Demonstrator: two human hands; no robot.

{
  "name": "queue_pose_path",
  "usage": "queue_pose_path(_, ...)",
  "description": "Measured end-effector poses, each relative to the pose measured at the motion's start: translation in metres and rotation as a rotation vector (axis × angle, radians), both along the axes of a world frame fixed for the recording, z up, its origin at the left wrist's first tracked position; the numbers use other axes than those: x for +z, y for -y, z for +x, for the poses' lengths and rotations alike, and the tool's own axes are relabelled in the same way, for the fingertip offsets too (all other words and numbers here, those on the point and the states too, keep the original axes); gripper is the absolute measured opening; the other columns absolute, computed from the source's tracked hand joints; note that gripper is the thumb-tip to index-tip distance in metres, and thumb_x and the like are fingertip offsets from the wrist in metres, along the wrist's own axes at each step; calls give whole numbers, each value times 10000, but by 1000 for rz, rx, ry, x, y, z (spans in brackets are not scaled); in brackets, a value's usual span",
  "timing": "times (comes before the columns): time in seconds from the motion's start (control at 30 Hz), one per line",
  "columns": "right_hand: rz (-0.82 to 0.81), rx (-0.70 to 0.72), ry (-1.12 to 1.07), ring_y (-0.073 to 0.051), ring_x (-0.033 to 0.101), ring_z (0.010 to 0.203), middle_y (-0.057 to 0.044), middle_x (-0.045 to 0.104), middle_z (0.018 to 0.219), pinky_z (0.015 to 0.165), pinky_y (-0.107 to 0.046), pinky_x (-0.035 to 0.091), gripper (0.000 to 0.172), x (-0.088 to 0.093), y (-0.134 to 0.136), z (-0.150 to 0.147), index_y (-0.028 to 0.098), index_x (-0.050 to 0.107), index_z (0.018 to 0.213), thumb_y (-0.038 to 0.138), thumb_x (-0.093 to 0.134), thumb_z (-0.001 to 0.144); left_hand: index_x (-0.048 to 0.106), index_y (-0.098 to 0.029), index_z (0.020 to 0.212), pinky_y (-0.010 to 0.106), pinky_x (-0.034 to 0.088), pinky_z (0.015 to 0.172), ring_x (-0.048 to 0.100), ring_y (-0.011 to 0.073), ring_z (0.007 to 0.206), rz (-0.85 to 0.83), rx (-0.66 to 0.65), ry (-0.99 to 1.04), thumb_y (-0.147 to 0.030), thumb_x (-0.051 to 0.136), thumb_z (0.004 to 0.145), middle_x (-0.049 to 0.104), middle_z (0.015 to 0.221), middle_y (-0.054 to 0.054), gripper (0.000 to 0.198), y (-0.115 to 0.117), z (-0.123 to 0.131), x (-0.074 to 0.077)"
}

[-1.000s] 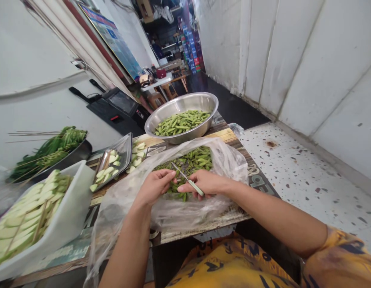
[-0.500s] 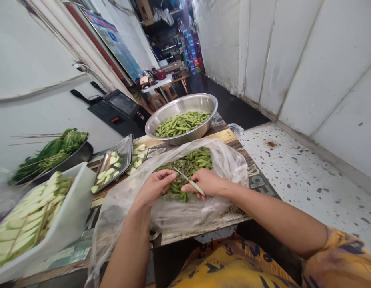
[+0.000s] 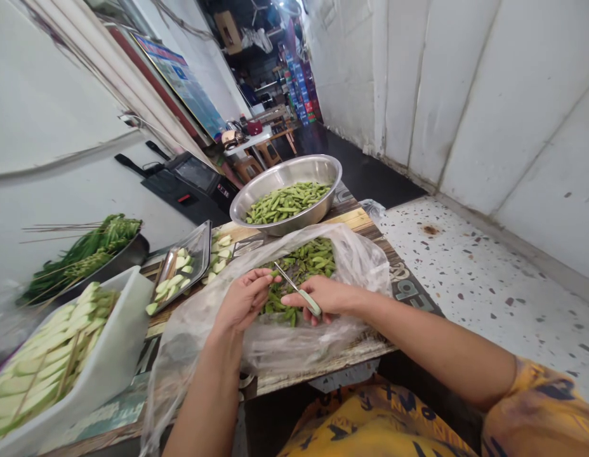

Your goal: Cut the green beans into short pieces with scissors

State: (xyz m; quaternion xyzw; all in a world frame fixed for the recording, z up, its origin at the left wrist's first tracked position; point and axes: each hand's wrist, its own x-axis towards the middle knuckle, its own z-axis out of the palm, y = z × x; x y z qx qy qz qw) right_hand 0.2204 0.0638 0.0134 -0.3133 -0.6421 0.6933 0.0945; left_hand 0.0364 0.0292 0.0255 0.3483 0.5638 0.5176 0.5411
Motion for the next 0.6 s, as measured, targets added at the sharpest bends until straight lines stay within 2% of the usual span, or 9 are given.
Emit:
queue_pose_path(0.27,65,-36,15,-67,426,332,25,525,476,274,-172,243,509,-6,-2,-1,147,527,659,653,567,692,529,-114,792,145,149,332,297,-17,311,-2,-93,-26,-251,716,653,669,712,38,270,2,0,-3)
queue_pose_path(0.4,91,-130,65,-56,433,326,43,488,424,301,-157,273,463,-3,-2,-1,145,515,598,585,635,673,533,-118,775,139,145,326,281,-19,311,-16,-60,-8,-225,700,649,664,701,35,235,2,-3,2)
queue_pose_path(0.5,49,-173,24,-56,452,333,41,505,435,290,-150,254,433,1,-3,1,149,504,603,551,644,686,533,-137,750,143,132,318,290,-7,316,-11,-41,115,-228,661,621,662,717,36,203,0,-14,8)
queue_pose_path(0.6,24,-153,-19,-54,440,326,29,527,461,267,-154,229,439,4,-4,3,144,517,623,563,615,709,494,-153,626,162,118,314,312,13,325,-17,-58,235,-307,626,590,650,719,35,206,0,-23,11)
